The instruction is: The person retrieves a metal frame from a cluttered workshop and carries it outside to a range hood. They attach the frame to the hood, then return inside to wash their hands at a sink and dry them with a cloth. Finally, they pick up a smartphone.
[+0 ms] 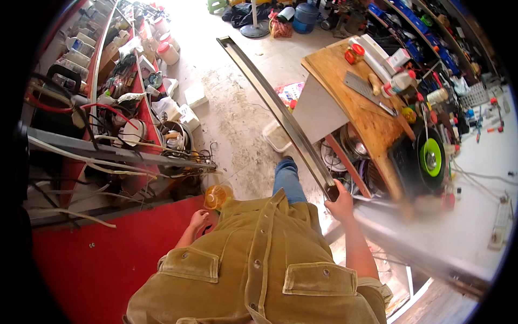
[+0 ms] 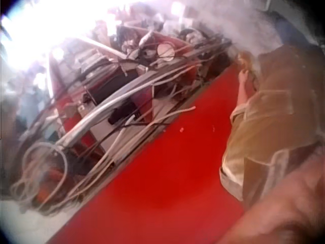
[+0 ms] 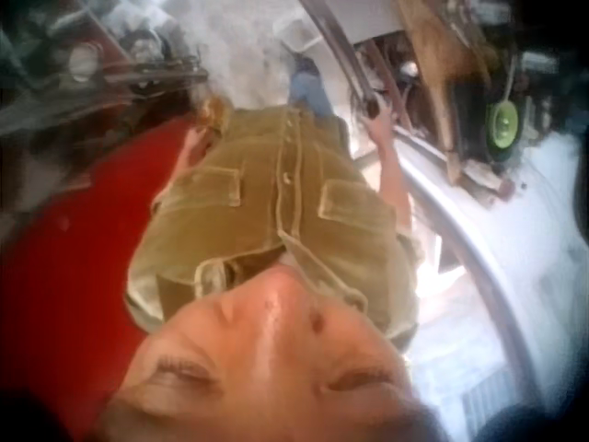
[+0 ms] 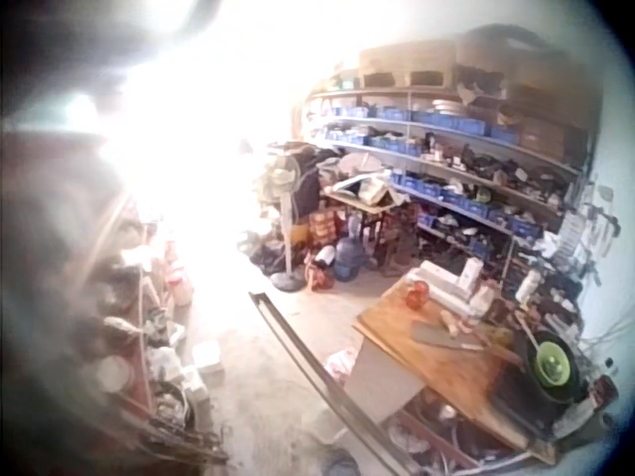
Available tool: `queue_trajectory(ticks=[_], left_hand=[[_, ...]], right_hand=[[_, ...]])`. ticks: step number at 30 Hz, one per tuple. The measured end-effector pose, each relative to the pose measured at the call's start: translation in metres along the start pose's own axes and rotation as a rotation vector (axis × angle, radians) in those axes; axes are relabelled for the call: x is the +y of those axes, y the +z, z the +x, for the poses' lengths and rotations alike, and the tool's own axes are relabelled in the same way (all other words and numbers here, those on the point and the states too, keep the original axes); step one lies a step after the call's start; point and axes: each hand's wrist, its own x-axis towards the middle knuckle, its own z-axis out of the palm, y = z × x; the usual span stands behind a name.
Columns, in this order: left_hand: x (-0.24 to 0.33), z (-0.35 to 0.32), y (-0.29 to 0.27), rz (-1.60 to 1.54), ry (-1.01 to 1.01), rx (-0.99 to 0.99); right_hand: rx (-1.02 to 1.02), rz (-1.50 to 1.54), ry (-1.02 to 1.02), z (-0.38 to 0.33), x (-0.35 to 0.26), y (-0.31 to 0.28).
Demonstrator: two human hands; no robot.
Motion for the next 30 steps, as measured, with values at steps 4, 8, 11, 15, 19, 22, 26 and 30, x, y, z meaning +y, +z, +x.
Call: queue_trajectory(ticks=[4,8,11,15,19,22,26,30], left_hand=[[0.045,0.019,0.007,0.048,0.036,0.067],[0.118,0.058,0.008,-0.088,-0.14,0.03],[0.17,0.1,0.001,0.072,-0.092,0.069],[0.238,0.159,-0.004,-0.053,-0.025,0.162],[0.278,0.186,-0.006,-0.196,-0.035,0.145],[0.272,0.193,-0.024,-0.136,-0.062,0.18],[0.314,0.201,-0.055,-0.081,-0.145,0.193],[0.372,0.232,-0.095,-0.261,-0.211,0.164]], right_hand=[[-0.072,-0.064,-0.097,0.098,-0.016,0.0],[-0.195,-0.036,-0.09,0.213,-0.039,0.001],[-0.235,-0.135,-0.129,0.305,-0.063,0.001],[-0.243,-0.051,-0.205,0.407,-0.083,-0.003],[-0.235,-0.029,-0.212,0.481,-0.122,-0.012],[-0.314,0.077,-0.114,0.525,-0.141,-0.01],[-0.298,0.122,-0.134,0.569,-0.15,0.003],[-0.264,0.151,-0.145,0.615,-0.165,0.023]])
